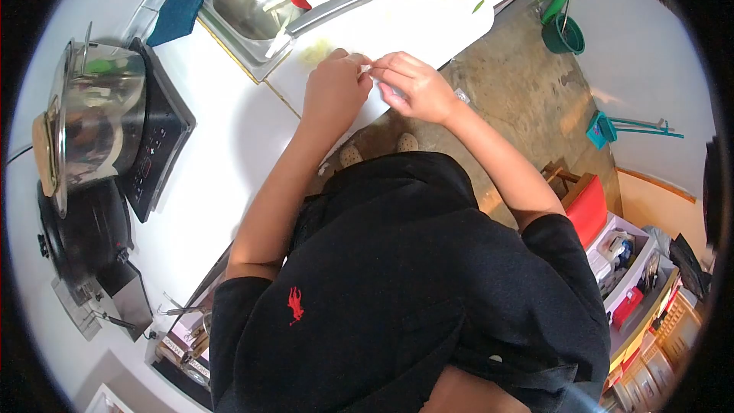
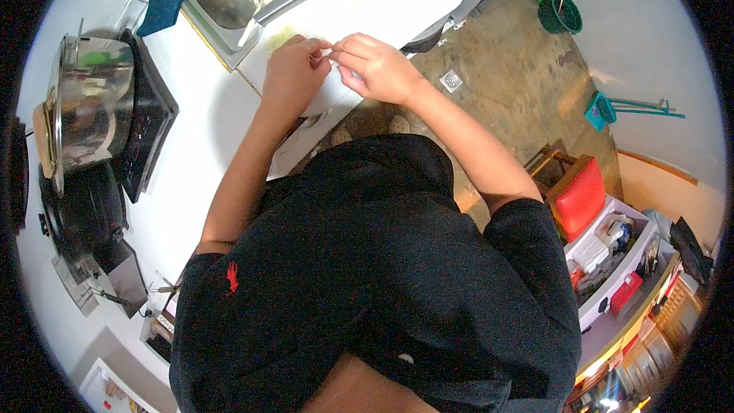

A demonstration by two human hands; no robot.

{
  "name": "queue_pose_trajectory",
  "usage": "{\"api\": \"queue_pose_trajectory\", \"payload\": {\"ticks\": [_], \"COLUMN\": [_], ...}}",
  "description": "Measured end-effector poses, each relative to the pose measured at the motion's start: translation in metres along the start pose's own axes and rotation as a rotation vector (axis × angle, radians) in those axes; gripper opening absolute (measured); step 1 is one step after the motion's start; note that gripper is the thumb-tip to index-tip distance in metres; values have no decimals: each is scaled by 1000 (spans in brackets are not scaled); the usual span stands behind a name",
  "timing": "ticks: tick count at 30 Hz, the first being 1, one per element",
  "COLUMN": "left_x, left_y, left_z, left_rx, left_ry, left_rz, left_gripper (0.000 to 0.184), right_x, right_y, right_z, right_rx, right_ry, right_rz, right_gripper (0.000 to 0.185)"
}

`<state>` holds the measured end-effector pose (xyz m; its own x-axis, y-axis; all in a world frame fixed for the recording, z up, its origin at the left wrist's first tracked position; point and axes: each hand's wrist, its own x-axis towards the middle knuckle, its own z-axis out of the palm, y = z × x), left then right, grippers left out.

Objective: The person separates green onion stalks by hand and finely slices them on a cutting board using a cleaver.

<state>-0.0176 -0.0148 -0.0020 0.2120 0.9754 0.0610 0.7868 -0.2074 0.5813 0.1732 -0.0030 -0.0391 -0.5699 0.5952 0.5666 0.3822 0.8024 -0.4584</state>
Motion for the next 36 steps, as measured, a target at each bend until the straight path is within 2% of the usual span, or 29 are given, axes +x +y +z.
{"api": "queue_pose_trajectory", "payload": {"ticks": [2,5,8,11,15,19,22,25,26,29,30,33,34,36], "left_x": [0,4,10,7,-6,0,18,48,61,90,98,117,125,132], "left_y": [2,2,-9,-22,-13,-16,-10,-18,-19,0,8,5,-4,-17], "left_z": [-2,-12,-35,-55,-46,-26,-21,-3,0,-9,-13,-21,-28,-31], "left_rx": [-72,-82,-210,-163,-67,59,66,55,-4,-32,-63,-70,89,205], "left_ry": [19,-65,39,100,-44,-31,-74,95,56,-166,-178,127,85,-45], "left_rz": [-35,-86,-122,-196,-226,-195,-103,235,291,277,269,356,393,255], "left_gripper": [27,24,23,22,29,29,22,17,16,16,16,21,40,50], "right_x": [0,1,1,5,10,12,12,12,11,10,10,10,9,8], "right_y": [2,5,7,6,5,6,6,5,5,5,4,2,2,2], "right_z": [-1,-3,-7,-8,-8,-7,-4,-2,0,3,3,3,4,5], "right_rx": [4,10,24,40,20,15,12,4,-4,-17,-17,-22,-27,-30], "right_ry": [-23,-46,-52,-70,-85,-79,-67,-50,-32,0,-1,6,7,-3], "right_rz": [-9,-19,-14,0,4,-13,-21,8,4,-1,5,27,36,45], "right_gripper": [27,26,24,23,22,23,20,19,18,18,18,19,19,17]}}
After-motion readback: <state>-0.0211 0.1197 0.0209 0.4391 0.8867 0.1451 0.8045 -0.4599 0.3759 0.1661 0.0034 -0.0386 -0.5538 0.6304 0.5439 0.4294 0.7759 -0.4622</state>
